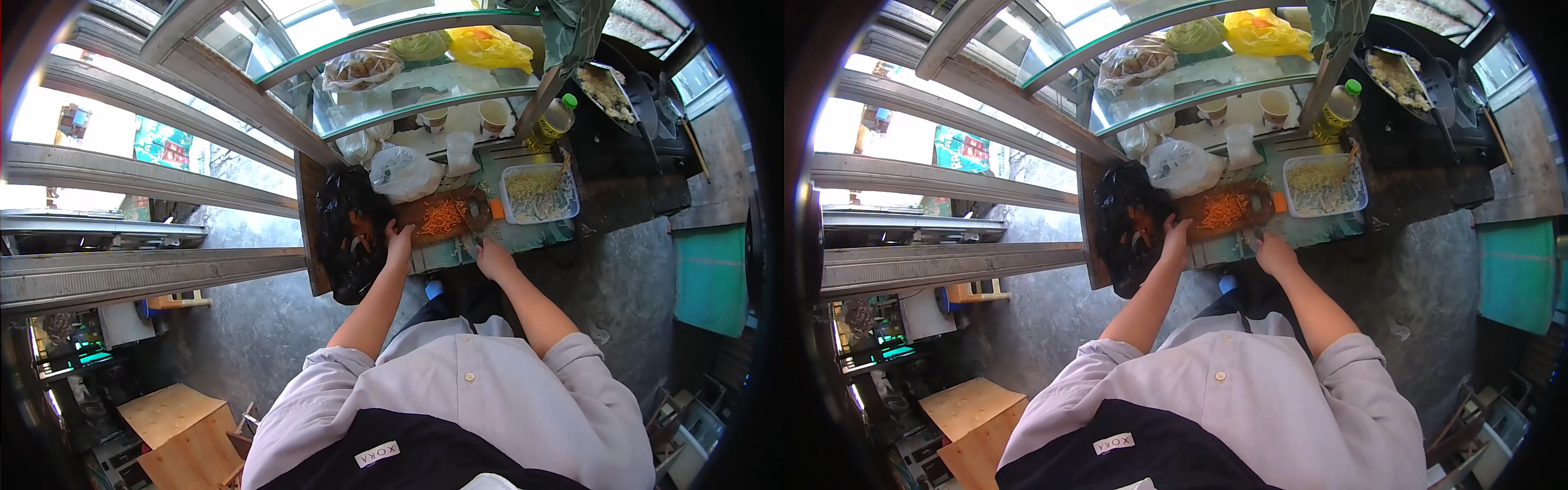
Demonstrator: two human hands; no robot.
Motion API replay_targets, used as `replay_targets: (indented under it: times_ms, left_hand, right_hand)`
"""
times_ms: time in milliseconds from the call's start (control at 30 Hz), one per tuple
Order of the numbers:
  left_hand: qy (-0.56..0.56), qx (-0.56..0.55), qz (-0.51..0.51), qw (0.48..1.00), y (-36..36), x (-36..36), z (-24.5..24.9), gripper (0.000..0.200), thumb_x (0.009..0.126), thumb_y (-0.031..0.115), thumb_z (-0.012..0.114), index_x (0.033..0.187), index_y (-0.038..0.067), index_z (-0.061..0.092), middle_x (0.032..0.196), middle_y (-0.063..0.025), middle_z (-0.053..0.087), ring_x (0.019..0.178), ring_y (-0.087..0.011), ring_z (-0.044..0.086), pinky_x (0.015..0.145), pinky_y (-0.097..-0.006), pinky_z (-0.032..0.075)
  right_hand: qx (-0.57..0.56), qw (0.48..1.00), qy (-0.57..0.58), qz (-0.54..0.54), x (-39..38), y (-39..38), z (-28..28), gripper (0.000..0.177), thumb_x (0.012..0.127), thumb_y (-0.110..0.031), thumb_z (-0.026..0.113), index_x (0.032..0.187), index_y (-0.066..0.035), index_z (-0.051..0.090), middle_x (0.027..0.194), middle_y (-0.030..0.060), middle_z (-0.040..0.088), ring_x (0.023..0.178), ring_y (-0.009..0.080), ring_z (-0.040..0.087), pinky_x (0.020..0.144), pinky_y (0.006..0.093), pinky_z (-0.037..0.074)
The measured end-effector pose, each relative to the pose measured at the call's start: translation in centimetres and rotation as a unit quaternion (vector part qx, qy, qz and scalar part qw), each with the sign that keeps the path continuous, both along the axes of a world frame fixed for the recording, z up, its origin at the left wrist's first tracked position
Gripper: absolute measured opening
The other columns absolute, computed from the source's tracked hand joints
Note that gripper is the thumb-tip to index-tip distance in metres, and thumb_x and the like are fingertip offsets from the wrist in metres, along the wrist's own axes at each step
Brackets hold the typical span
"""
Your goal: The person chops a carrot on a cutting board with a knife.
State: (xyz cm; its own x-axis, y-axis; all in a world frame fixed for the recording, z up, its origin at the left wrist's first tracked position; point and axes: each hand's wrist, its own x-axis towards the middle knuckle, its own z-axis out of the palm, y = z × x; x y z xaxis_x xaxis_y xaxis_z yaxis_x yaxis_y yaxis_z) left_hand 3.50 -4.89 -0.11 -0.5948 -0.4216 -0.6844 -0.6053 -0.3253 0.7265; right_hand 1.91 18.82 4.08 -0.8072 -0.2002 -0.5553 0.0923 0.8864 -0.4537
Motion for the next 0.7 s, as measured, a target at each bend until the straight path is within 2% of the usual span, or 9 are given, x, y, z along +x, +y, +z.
replay_targets:
  times_ms: [33,233,333,400,433,500,567,633,700]
  left_hand:
    - [-0.004,-0.003,-0.017,1.000,0.1,-0.1,-0.2,0.073,0.080,0.029,0.064,0.142,0.023,0.025,0.138,-0.0074,0.036,0.122,-0.0246,0.033,0.094,-0.0446,0.029]
    - [-0.070,0.071,0.006,0.995,-0.2,-1.2,3.7,0.080,0.078,0.032,0.065,0.144,0.023,0.021,0.144,-0.0128,0.031,0.132,-0.0301,0.027,0.102,-0.0478,0.025]
    - [-0.046,-0.002,-0.035,0.998,-0.8,-1.0,0.6,0.082,0.078,0.034,0.065,0.145,0.021,0.020,0.143,-0.0152,0.032,0.131,-0.0319,0.028,0.103,-0.0474,0.027]
    - [-0.041,-0.012,-0.043,0.998,-1.0,-0.8,-0.3,0.082,0.078,0.034,0.065,0.145,0.020,0.020,0.143,-0.0158,0.032,0.131,-0.0322,0.029,0.103,-0.0469,0.026]
    - [-0.033,-0.019,-0.052,0.998,-0.9,-0.8,-0.4,0.083,0.078,0.034,0.065,0.145,0.018,0.019,0.143,-0.0164,0.032,0.130,-0.0325,0.030,0.104,-0.0464,0.026]
    - [-0.028,-0.036,-0.069,0.997,-0.5,-0.8,-0.1,0.083,0.078,0.035,0.064,0.146,0.017,0.019,0.143,-0.0157,0.032,0.130,-0.0320,0.030,0.104,-0.0463,0.025]
    - [-0.023,-0.052,-0.084,0.995,-0.5,-0.9,0.8,0.083,0.079,0.036,0.064,0.146,0.016,0.019,0.144,-0.0150,0.032,0.130,-0.0314,0.030,0.104,-0.0463,0.024]
    - [-0.044,0.032,-0.030,0.998,-0.9,-1.2,1.7,0.083,0.082,0.037,0.063,0.147,0.014,0.019,0.148,-0.0203,0.027,0.132,-0.0334,0.031,0.105,-0.0431,0.027]
    - [-0.061,0.126,-0.029,0.990,-1.9,-1.5,2.7,0.088,0.084,0.045,0.062,0.150,0.016,0.012,0.150,-0.0108,0.027,0.136,-0.0328,0.027,0.108,-0.0425,0.023]
  right_hand:
    - [0.001,1.000,0.001,-0.001,0.1,0.0,0.0,0.030,0.094,-0.027,0.044,0.104,0.001,0.053,0.094,0.0261,0.063,0.092,0.0436,0.060,0.081,0.0527,0.046]
    - [-0.007,0.999,0.046,0.024,-0.5,0.9,-0.6,0.028,0.094,-0.025,0.047,0.103,0.001,0.051,0.091,0.0263,0.063,0.089,0.0446,0.059,0.077,0.0521,0.047]
    - [-0.008,0.998,0.055,0.035,-1.0,1.4,0.3,0.027,0.094,-0.026,0.047,0.103,0.000,0.050,0.107,0.0244,0.061,0.090,0.0455,0.058,0.078,0.0519,0.047]
    - [-0.048,0.984,0.162,0.059,-1.4,1.6,0.1,0.028,0.094,-0.027,0.047,0.103,-0.001,0.048,0.128,0.0204,0.051,0.093,0.0448,0.057,0.079,0.0511,0.046]
    - [-0.051,0.984,0.160,0.056,-1.6,1.5,0.0,0.028,0.094,-0.027,0.047,0.103,-0.001,0.048,0.128,0.0204,0.051,0.093,0.0448,0.057,0.079,0.0511,0.046]
    - [-0.072,0.980,0.180,0.051,-2.0,1.3,-0.5,0.028,0.095,-0.028,0.046,0.102,0.000,0.046,0.143,0.0167,0.037,0.098,0.0432,0.056,0.080,0.0502,0.046]
    - [-0.079,0.982,0.167,0.043,-1.7,1.0,-1.0,0.029,0.094,-0.028,0.047,0.104,-0.001,0.046,0.144,0.0166,0.036,0.103,0.0423,0.055,0.082,0.0504,0.046]
    - [-0.086,0.983,0.155,0.037,-1.6,0.8,-1.5,0.029,0.094,-0.029,0.049,0.105,-0.002,0.047,0.145,0.0165,0.035,0.107,0.0415,0.054,0.084,0.0505,0.046]
    - [-0.097,0.986,0.130,0.032,-1.6,1.1,-1.7,0.030,0.094,-0.029,0.048,0.108,-0.003,0.048,0.150,0.0141,0.028,0.111,0.0402,0.052,0.089,0.0489,0.045]
